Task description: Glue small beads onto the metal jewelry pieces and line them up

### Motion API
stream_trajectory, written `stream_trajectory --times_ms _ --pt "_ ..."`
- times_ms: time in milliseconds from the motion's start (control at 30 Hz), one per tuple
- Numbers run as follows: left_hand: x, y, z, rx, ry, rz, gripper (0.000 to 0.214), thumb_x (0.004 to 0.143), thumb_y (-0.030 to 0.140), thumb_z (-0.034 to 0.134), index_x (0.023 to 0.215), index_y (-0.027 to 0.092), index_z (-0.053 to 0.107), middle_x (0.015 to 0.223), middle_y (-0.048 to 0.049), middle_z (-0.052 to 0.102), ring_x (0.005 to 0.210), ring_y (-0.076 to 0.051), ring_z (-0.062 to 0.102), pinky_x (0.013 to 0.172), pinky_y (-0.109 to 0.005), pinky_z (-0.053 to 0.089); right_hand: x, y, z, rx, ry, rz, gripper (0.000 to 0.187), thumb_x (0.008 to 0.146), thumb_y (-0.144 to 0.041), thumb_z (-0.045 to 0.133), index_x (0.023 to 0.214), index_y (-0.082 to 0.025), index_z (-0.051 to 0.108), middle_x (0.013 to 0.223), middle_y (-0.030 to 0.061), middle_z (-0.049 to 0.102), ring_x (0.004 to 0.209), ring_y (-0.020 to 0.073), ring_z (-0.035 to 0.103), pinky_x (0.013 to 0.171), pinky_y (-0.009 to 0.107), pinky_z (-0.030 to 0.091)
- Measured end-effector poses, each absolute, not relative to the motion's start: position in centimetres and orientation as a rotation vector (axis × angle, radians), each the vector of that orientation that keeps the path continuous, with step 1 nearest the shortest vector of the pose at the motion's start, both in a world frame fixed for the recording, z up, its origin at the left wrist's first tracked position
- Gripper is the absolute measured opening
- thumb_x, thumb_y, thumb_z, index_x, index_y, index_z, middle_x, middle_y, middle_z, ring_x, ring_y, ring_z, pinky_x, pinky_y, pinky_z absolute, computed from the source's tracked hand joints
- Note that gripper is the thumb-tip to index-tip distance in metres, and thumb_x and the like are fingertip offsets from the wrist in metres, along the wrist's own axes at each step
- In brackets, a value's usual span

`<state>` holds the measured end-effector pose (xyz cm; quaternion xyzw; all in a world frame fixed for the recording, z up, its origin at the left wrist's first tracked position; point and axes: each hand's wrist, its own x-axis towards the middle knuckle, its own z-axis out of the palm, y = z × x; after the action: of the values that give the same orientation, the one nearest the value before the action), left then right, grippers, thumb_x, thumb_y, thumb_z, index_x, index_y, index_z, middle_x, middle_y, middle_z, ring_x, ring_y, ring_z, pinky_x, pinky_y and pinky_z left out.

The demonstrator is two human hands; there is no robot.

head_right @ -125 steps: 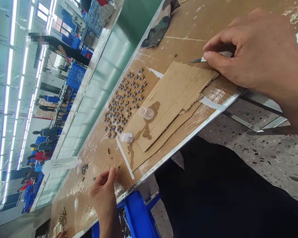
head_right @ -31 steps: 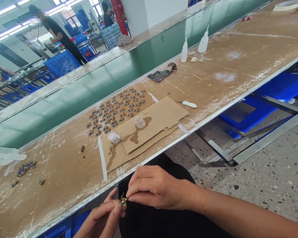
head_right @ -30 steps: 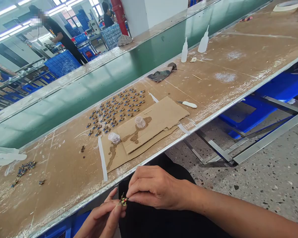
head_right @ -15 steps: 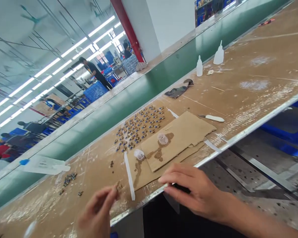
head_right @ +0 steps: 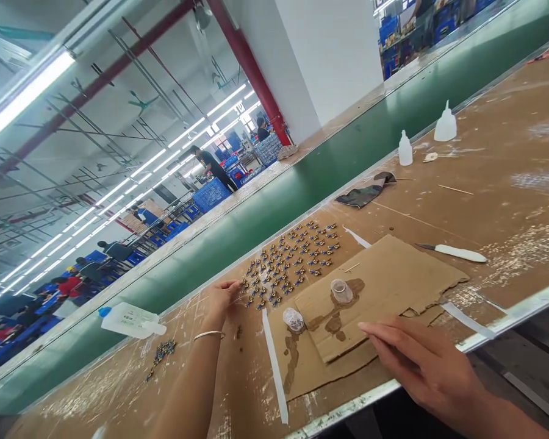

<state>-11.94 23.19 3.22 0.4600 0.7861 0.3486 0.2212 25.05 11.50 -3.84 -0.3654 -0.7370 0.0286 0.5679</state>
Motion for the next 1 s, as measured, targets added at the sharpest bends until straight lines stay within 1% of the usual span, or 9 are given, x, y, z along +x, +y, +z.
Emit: stream_trajectory --times_ms 100,200,300,367,433,533,633,733,1000 --pt "-12.7 21.2 3.8 1.345 2.216 0.956 0.034 0.087 0.036 0.056 0.114 0.016 0.056 0.113 -0.0069 0.059 0.095 -0.021 0.060 0.079 -0.040 0.051 25.1 11.4 -3.8 -0.876 -1.765 -0.005 0.052 0.082 -0.017 0.054 0.128 -0.039 0.048 0.089 -0.0035 0.070 0.073 0.0172 0.068 0.067 0.027 0.060" --pt "-12.9 17.5 4.0 1.440 2.256 0.913 0.027 0.085 0.035 0.058 0.100 0.014 0.062 0.100 -0.0042 0.064 0.087 -0.018 0.062 0.077 -0.038 0.051 25.2 11.2 -4.2 -0.930 -1.785 -0.011 0.057 0.083 -0.017 0.053 0.133 -0.043 0.042 0.092 -0.0040 0.070 0.074 0.0183 0.068 0.066 0.029 0.060" --pt "-12.0 13.0 3.5 1.547 2.268 0.878 0.016 0.078 0.030 0.063 0.077 0.015 0.068 0.077 -0.0008 0.068 0.075 -0.018 0.064 0.074 -0.034 0.050 25.3 11.0 -4.3 -0.957 -1.834 -0.046 0.045 0.085 -0.020 0.053 0.126 -0.037 0.049 0.094 -0.0036 0.070 0.075 0.0159 0.068 0.069 0.025 0.058" --pt "-11.1 10.4 3.0 1.631 2.268 0.872 0.014 0.075 0.030 0.062 0.071 0.019 0.070 0.073 -0.0006 0.070 0.072 -0.019 0.065 0.071 -0.031 0.050 25.5 11.1 -4.0 -0.939 -1.855 -0.087 0.028 0.087 -0.024 0.052 0.114 -0.030 0.056 0.090 -0.0030 0.070 0.073 0.0131 0.068 0.068 0.021 0.056" --pt "-10.4 8.4 2.4 1.720 2.273 0.867 0.017 0.075 0.032 0.059 0.071 0.022 0.071 0.075 -0.0010 0.072 0.072 -0.019 0.066 0.068 -0.031 0.050 25.6 11.3 -3.5 -0.922 -1.844 -0.118 0.018 0.089 -0.026 0.050 0.105 -0.024 0.059 0.085 -0.0018 0.070 0.070 0.0107 0.067 0.067 0.018 0.054" --pt "-10.0 7.0 1.6 1.868 2.288 0.856 0.022 0.079 0.035 0.054 0.075 0.023 0.072 0.081 -0.0025 0.072 0.075 -0.019 0.066 0.070 -0.031 0.050 25.5 11.6 -3.1 -0.857 -1.865 -0.130 0.017 0.090 -0.027 0.049 0.102 -0.021 0.059 0.081 -0.0015 0.070 0.069 0.0077 0.066 0.067 0.014 0.051" --pt "-10.2 7.0 0.8 2.042 2.298 0.829 0.024 0.083 0.035 0.053 0.079 0.022 0.072 0.083 -0.0036 0.072 0.078 -0.019 0.065 0.073 -0.032 0.050 25.3 11.6 -3.3 -0.852 -1.857 -0.067 0.018 0.090 -0.026 0.048 0.103 -0.021 0.059 0.083 -0.0013 0.069 0.072 0.0074 0.066 0.070 0.015 0.050" --pt "-10.4 7.4 0.1 2.232 2.295 0.788 0.023 0.085 0.034 0.053 0.081 0.021 0.072 0.081 -0.0042 0.071 0.078 -0.019 0.063 0.074 -0.034 0.049 25.0 11.4 -3.1 -0.885 -1.807 -0.025 0.017 0.091 -0.025 0.047 0.102 -0.021 0.059 0.082 -0.0008 0.069 0.071 0.0087 0.066 0.068 0.018 0.050" --pt "-10.1 7.9 -0.4 2.675 2.217 0.671 0.025 0.090 0.024 0.046 0.079 0.020 0.068 0.076 -0.0040 0.066 0.074 -0.017 0.058 0.079 -0.036 0.045 24.7 11.1 -1.7 -0.862 -1.817 -0.105 0.014 0.091 -0.021 0.048 0.101 -0.020 0.058 0.077 -0.0002 0.069 0.065 0.0087 0.065 0.062 0.019 0.049"
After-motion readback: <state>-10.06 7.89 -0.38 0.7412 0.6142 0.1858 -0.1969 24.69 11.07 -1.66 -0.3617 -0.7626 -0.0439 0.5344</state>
